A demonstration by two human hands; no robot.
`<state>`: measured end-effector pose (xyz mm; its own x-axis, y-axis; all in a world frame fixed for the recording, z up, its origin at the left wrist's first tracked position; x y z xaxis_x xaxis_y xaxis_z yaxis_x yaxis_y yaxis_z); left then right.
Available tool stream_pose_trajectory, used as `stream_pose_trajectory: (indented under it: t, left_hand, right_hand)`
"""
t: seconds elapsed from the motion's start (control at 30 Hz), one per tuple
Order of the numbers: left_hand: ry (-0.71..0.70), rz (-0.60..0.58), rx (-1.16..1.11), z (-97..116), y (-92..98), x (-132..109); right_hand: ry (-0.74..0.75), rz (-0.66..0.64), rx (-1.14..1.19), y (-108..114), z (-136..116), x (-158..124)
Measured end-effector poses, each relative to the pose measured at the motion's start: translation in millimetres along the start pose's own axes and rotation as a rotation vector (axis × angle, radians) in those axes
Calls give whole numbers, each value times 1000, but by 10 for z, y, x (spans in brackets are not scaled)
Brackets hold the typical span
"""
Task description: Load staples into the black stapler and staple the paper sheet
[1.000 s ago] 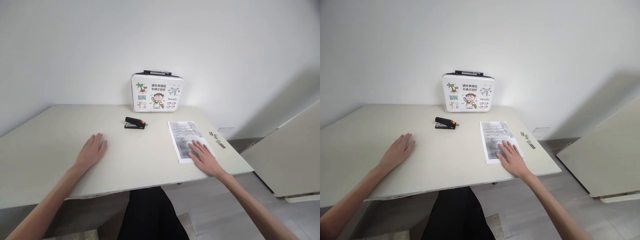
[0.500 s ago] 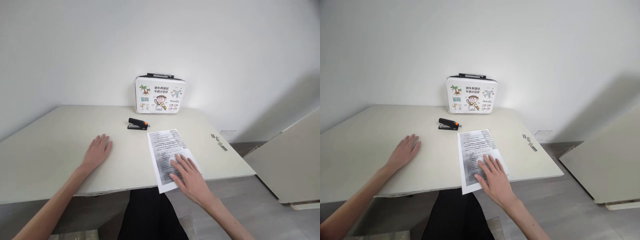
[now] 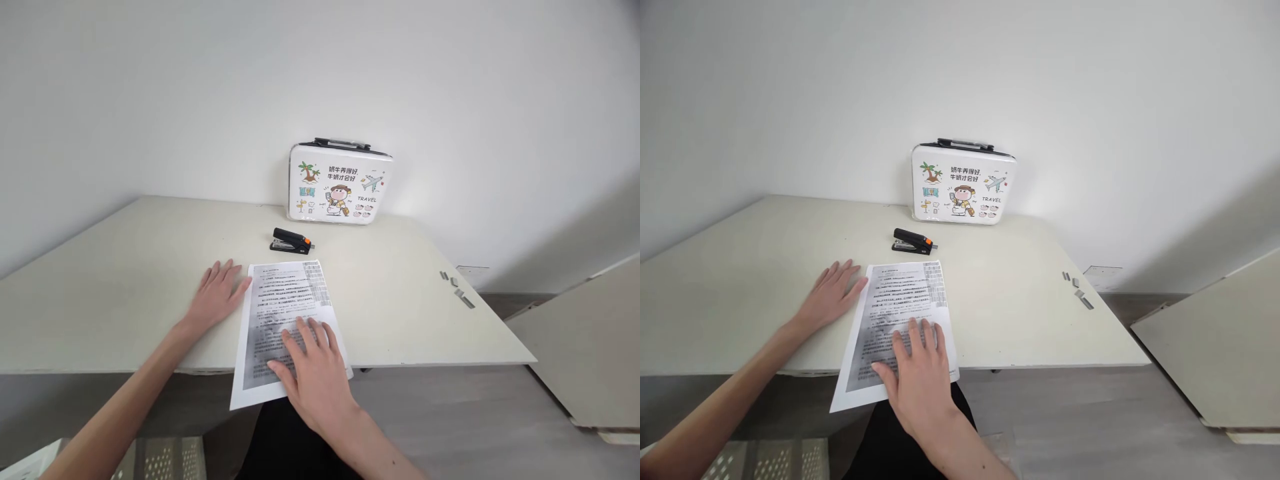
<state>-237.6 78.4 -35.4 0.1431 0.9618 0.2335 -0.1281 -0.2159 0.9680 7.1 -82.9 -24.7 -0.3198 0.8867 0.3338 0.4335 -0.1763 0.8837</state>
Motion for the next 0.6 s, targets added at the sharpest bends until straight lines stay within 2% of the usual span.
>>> stream_pose_trajectory:
  t: [0.13, 0.27, 0.43, 0.6]
  left_hand:
    - [18, -4, -16, 1, 1, -16]
    - [12, 20, -37, -3, 2, -15]
    - [23, 23, -36, 10, 5, -33]
    - [14, 47, -37, 27, 11, -77]
  right_hand:
    - [20, 8, 51, -120, -90, 60]
    - [28, 28, 71, -130, -76, 77]
    - [111, 58, 128, 11, -94, 51]
    - [224, 74, 304, 285, -79, 1]
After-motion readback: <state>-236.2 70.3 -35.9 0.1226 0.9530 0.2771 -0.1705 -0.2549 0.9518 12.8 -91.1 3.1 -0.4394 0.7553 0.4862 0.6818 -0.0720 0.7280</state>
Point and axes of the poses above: each hand's wrist, its own x-axis towards the middle knuckle, its own y-axis out of the back of the hand, z = x × y, the point moved 4 cm from there along x, towards the middle knuckle, and after that the axes turned 1 degree about x, right-handed, at the moved point
